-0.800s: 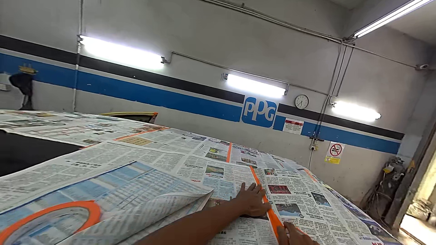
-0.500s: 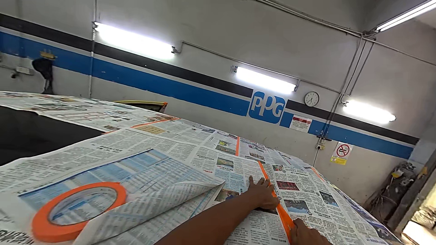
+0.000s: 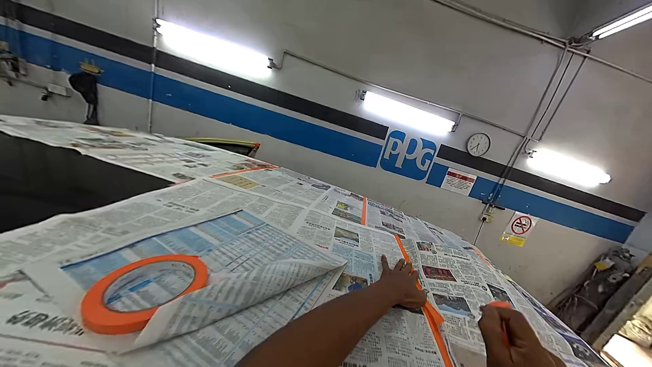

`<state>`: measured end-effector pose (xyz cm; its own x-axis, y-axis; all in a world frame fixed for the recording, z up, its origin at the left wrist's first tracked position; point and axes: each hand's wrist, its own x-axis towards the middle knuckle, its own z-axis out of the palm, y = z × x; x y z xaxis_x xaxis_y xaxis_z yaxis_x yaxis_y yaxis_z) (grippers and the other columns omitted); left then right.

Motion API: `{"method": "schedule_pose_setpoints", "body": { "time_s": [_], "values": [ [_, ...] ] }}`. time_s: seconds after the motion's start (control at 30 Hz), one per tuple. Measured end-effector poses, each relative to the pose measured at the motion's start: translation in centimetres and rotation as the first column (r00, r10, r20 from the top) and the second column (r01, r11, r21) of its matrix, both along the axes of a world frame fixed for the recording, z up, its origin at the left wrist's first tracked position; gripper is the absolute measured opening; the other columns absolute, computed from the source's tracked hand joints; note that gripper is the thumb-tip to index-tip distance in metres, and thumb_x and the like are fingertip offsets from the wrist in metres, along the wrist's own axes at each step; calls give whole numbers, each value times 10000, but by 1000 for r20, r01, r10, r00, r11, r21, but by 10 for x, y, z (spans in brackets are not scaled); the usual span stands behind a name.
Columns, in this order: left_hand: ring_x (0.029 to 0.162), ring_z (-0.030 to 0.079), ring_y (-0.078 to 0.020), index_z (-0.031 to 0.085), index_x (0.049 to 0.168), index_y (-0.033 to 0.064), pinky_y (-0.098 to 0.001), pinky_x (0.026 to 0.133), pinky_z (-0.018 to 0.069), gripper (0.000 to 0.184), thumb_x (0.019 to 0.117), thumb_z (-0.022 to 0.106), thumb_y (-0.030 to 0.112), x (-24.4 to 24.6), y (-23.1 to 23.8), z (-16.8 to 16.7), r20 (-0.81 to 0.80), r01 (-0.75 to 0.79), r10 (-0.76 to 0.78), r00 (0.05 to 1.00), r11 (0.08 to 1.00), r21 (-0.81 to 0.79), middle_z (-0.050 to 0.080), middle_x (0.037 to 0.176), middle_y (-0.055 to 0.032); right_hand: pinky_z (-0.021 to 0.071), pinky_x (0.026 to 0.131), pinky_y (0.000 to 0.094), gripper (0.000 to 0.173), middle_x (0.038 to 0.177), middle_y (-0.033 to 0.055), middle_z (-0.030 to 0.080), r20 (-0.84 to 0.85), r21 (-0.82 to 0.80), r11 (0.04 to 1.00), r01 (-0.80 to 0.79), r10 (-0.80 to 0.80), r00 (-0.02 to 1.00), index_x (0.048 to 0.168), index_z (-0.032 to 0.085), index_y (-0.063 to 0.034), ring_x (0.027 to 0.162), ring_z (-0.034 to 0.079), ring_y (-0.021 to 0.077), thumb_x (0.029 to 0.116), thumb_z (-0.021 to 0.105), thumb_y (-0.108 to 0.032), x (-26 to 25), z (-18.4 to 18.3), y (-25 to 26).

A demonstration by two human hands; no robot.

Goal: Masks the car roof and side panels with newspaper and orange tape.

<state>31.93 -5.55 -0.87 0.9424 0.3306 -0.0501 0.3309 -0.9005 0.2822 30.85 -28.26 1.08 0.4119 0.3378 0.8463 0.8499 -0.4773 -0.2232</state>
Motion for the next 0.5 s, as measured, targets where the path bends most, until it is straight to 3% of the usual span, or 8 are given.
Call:
{"method": "schedule_pose_setpoints", "body": {
  "time_s": [0.07, 0.17, 0.27, 0.37, 0.43, 0.5],
  "values": [
    [1587, 22, -392, 258, 1627, 96, -835, 1097, -62, 751, 1050, 328, 572, -1, -5, 2, -32, 9, -8, 999, 1000, 10, 123, 1721, -139, 503, 495, 454, 290, 648, 111, 673, 85, 53, 998, 42, -47, 995, 931, 738, -30, 544, 659, 264, 1030, 555, -233, 9, -9, -2],
    [1579, -30, -425, 146, 1642, 52, -850, 1088, -53, 711, 1095, 232, 499, -13, -14, 0, -9, 55, -55, 998, 998, 13, 20, 1724, -172, 516, 501, 465, 331, 637, 112, 683, 174, -72, 995, 70, -57, 983, 983, 759, -39, 539, 673, 285, 1051, 520, -257, 27, -26, -2],
    [1586, 49, -394, 201, 1635, 61, -817, 1127, -28, 700, 1093, 232, 503, -36, -40, -6, 2, 183, -184, 983, 982, 41, 96, 1723, -151, 517, 500, 461, 329, 649, 108, 695, 201, -96, 992, 77, -57, 978, 982, 760, -47, 544, 680, 283, 1054, 517, -257, 37, -30, -3],
    [1583, 70, -399, 214, 1639, 98, -795, 1142, -22, 718, 1080, 282, 543, -55, -60, -5, -43, 307, -305, 951, 951, 39, 113, 1720, -156, 530, 529, 479, 332, 683, 117, 708, 126, -90, 995, 51, -40, 991, 1028, 749, -40, 574, 693, 298, 1060, 517, -275, 40, -32, -5],
    [1589, 73, -366, 198, 1643, 99, -762, 1168, -26, 743, 1075, 303, 565, -57, -56, -2, -52, 335, -334, 941, 942, 14, 115, 1723, -136, 553, 597, 536, 382, 800, 157, 738, -6, -141, 990, 6, -7, 1000, 1178, 708, -14, 660, 716, 350, 1059, 528, -329, 41, -31, -6],
    [1585, 148, -317, 246, 1623, 59, -711, 1208, 29, 722, 1086, 286, 539, -46, -32, -9, 48, 267, -268, 962, 963, 17, 194, 1708, -132, 557, 656, 577, 449, 936, 198, 744, -116, -189, 982, -17, -6, 993, 1315, 632, 0, 752, 725, 391, 1051, 539, -351, 43, -34, -5]
  ]
}}
